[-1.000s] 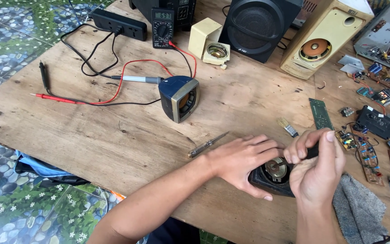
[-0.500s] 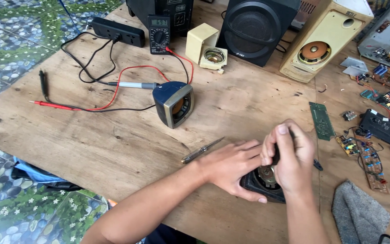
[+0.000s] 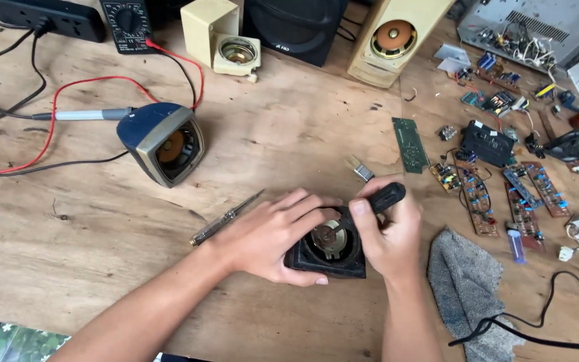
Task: Reassembling a small speaker by placing the driver into the housing and securing it with a tool.
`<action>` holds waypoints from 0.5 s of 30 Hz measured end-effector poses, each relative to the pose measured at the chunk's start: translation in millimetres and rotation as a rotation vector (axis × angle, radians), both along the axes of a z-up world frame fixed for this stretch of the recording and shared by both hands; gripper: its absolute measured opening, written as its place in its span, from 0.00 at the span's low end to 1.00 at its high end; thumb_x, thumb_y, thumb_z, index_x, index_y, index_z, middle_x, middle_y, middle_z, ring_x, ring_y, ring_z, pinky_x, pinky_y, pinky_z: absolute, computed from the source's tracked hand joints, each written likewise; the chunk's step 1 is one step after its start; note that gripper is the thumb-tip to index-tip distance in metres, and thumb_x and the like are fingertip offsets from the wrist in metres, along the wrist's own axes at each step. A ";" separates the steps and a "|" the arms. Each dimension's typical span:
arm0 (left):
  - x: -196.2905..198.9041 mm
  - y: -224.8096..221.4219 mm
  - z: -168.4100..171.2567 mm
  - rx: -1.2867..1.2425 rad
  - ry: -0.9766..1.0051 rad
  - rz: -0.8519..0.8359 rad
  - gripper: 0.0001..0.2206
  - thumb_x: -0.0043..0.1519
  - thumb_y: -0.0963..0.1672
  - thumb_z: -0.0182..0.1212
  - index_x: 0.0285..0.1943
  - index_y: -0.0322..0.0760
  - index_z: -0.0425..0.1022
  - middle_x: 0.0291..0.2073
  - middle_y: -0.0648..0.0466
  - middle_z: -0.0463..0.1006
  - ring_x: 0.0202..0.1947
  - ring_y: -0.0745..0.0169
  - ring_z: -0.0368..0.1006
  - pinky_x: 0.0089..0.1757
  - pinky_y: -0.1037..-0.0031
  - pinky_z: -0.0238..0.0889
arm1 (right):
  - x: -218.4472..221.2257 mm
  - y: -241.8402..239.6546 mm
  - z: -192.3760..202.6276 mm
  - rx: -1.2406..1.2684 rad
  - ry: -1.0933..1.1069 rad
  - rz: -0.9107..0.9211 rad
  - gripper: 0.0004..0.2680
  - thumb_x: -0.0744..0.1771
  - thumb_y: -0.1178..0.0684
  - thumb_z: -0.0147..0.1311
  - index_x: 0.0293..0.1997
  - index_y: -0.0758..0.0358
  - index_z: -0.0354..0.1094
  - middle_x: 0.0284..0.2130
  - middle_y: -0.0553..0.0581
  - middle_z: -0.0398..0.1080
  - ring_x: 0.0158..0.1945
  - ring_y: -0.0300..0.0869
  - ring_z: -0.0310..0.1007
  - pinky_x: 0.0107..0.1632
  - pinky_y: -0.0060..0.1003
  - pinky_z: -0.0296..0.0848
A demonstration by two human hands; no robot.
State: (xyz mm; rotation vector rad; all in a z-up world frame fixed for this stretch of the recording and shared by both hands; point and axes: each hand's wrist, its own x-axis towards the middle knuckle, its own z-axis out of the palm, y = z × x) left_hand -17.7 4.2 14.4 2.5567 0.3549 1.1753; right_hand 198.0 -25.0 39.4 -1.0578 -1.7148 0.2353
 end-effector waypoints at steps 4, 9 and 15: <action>-0.6 -1.1 4.1 -0.021 0.018 0.000 0.32 0.53 0.59 0.66 0.51 0.27 0.73 0.46 0.40 0.75 0.48 0.39 0.73 0.36 0.53 0.76 | -12.2 -4.8 0.2 -0.019 -0.051 0.022 0.08 0.70 0.52 0.52 0.32 0.61 0.69 0.14 0.55 0.65 0.16 0.38 0.64 0.24 0.32 0.66; -0.1 -0.2 0.3 -0.007 0.018 -0.008 0.33 0.53 0.60 0.66 0.53 0.29 0.73 0.49 0.40 0.75 0.50 0.38 0.73 0.37 0.53 0.76 | -11.8 -7.4 -12.4 0.035 0.002 -0.065 0.10 0.72 0.50 0.45 0.34 0.62 0.68 0.15 0.54 0.63 0.16 0.38 0.60 0.23 0.31 0.61; 0.1 -0.4 -1.1 -0.008 0.022 -0.021 0.33 0.53 0.60 0.66 0.54 0.29 0.73 0.51 0.40 0.76 0.51 0.38 0.73 0.39 0.54 0.76 | -7.2 -9.5 -23.5 0.069 0.023 -0.085 0.09 0.71 0.50 0.48 0.34 0.62 0.69 0.18 0.55 0.66 0.17 0.42 0.65 0.24 0.32 0.64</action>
